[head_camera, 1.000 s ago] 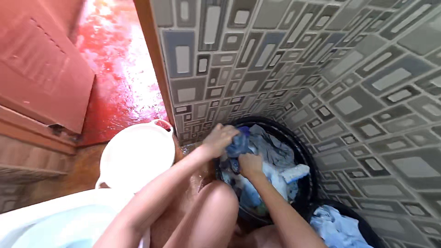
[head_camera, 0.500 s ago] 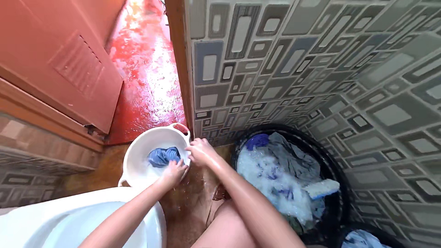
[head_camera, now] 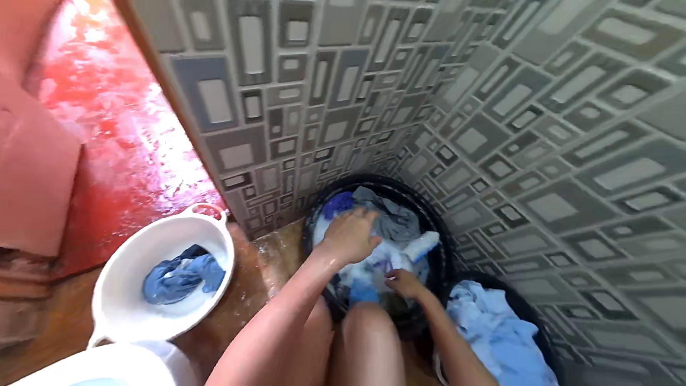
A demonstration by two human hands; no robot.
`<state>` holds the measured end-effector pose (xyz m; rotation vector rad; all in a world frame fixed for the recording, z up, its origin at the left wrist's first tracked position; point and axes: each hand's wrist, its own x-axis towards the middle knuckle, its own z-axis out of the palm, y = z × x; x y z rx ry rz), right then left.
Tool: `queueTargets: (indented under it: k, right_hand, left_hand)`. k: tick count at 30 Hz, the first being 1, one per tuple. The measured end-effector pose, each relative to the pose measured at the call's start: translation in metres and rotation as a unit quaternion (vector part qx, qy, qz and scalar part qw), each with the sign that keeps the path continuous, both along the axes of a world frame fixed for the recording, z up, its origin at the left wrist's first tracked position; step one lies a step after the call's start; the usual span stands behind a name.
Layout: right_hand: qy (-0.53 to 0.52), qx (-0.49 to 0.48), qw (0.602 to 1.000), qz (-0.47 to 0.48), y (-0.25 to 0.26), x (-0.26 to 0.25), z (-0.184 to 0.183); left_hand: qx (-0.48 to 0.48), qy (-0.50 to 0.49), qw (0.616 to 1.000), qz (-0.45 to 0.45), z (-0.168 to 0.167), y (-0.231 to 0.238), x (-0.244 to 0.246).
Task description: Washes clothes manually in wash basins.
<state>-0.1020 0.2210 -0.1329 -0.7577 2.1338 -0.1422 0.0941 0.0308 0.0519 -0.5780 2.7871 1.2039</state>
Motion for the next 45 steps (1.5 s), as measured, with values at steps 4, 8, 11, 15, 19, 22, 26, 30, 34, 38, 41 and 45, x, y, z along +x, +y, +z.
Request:
queueTargets:
  k: [4, 8, 11, 15, 19, 22, 26, 30, 34, 38, 41, 45]
  right_hand:
    - [-0.05, -0.121, 0.991, -0.011, -0.012, 0.036, -0.054]
    - [0.031, -0.01, 0.997, 0.066, -0.034, 0.071, -0.072]
    - [0.022, 0.059, 0.994, 0.092, -0.029, 0.071, -0.08]
    - [-0.025, -0.101, 0.989, -0.103, -0.005, 0.032, -0.089]
    - [-0.011, -0.337, 0.893, -0.297, -0.018, 0.016, -0.006]
    - [-0.015, -0.441, 0.85, -0.289, -0.041, 0.015, 0.058]
    - [-0.007, -0.524, 0.819, -0.234, -0.062, 0.025, 0.148]
    - [0.0, -0.59, 0.783, -0.198, -0.071, 0.029, 0.234]
    - [-0.002, -0.683, 0.713, -0.159, -0.049, 0.025, 0.314]
    - [0.085, -0.688, 0.708, -0.137, -0.015, 0.008, 0.345]
    - [0.142, -0.59, 0.779, -0.156, 0.001, 0.005, 0.312]
    - [0.234, -0.366, 0.885, -0.168, 0.034, -0.02, 0.206]
  left_hand:
    - [0.06, 0.077, 0.994, 0.053, 0.004, 0.011, -0.047]
    - [0.075, 0.026, 0.992, 0.102, -0.049, 0.006, -0.064]
    - [0.06, -0.067, 0.991, 0.101, -0.058, -0.008, -0.068]
    - [0.038, -0.05, 0.993, 0.1, -0.052, -0.025, -0.071]
    - [0.042, -0.033, 0.995, 0.083, -0.048, -0.026, -0.067]
    - [0.041, -0.078, 0.996, 0.022, -0.051, -0.027, -0.065]
    - [0.047, -0.135, 0.987, -0.079, -0.06, -0.02, -0.072]
    - [0.091, -0.076, 0.991, -0.058, -0.069, -0.021, -0.082]
    - [0.078, -0.082, 0.992, -0.053, -0.081, -0.039, -0.086]
    - [0.153, 0.004, 0.985, 0.081, -0.059, -0.039, -0.086]
    - [0.158, 0.135, 0.954, 0.215, -0.044, -0.04, -0.081]
    - [0.109, 0.122, 0.961, 0.223, -0.04, -0.04, -0.077]
